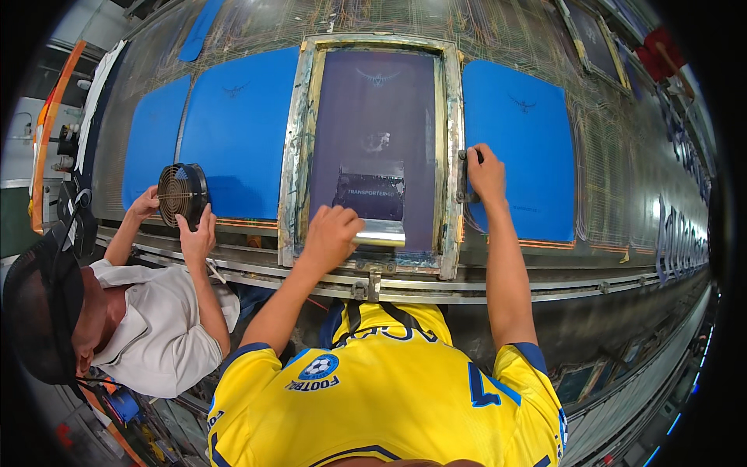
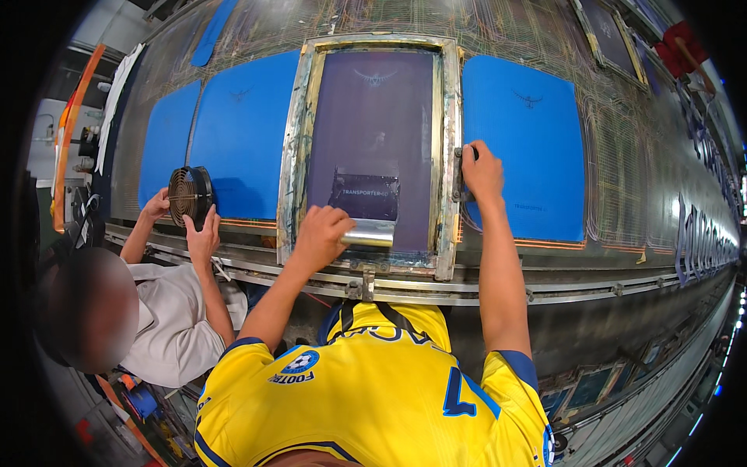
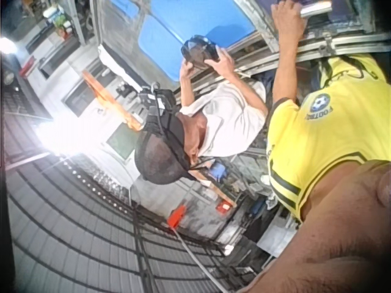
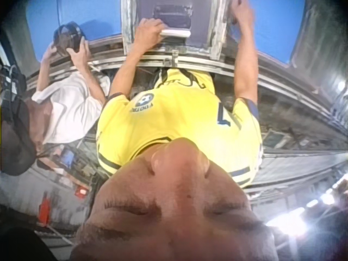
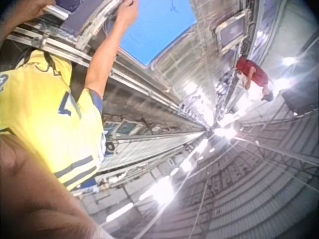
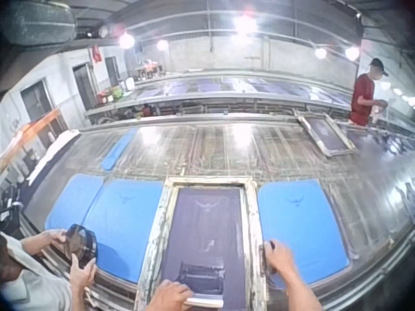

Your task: The person uses a squeegee to spread purple ink across a screen printing frame placed over a garment. They then move to a table to clean the squeegee with water and stir a container of black ink before returning to the frame.

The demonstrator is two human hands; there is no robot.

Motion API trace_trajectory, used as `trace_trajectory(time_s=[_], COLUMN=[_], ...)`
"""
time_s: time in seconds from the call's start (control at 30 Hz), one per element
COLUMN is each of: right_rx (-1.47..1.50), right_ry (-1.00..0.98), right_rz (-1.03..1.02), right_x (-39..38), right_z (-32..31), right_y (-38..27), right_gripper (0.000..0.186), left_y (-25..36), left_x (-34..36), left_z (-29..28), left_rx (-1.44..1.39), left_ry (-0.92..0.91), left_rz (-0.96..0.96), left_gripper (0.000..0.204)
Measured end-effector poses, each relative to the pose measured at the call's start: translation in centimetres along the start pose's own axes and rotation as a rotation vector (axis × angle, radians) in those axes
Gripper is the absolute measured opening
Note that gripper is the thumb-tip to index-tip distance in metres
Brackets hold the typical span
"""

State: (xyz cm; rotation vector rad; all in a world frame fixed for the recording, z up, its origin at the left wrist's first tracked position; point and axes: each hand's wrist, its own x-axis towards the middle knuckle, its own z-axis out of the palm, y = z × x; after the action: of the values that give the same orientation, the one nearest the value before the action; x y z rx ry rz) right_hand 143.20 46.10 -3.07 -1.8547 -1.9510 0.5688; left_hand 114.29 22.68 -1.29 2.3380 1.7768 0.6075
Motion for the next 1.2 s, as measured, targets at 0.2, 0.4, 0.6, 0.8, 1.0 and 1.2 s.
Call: trace_trajectory(time_s=[0.2,0.4,0.6,0.8,1.0,1.2], right_rx=[0.143,0.050,-0.077,-0.027,-0.086,-0.127], right_ry=[-0.145,-0.583,-0.485,-0.258,-0.435,-0.404], right_rz=[-0.684,-0.667,-0.679,-0.844,-0.825,-0.815], right_x=[-0.4,-2.1,-0.7,-4.5,-10.4,-1.7], right_z=[-2.9,0.0,3.6,4.9,3.2,4.3], right_y=[-6.8,-12.1,-12.4,-11.7,-10.2,-12.5], right_gripper=[0.044,0.031,0.020,0.019,0.025,0.021], left_y=[-3.5,-6.4,-8.1,-7.4,-3.4,-8.3], left_x=[6.9,12.5,13.5,9.8,4.3,11.4], left_z=[-2.3,-1.8,-1.0,-0.3,-0.9,-0.9], left_rx=[-0.025,-0.033,-0.049,-0.032,-0.047,0.014], left_ry=[-0.018,-0.088,-0.110,0.010,-0.090,-0.039], left_rz=[-0.002,-0.025,-0.045,-0.022,-0.053,-0.020], left_gripper=[0.018,0.020,0.020,0.017,0.023,0.020])
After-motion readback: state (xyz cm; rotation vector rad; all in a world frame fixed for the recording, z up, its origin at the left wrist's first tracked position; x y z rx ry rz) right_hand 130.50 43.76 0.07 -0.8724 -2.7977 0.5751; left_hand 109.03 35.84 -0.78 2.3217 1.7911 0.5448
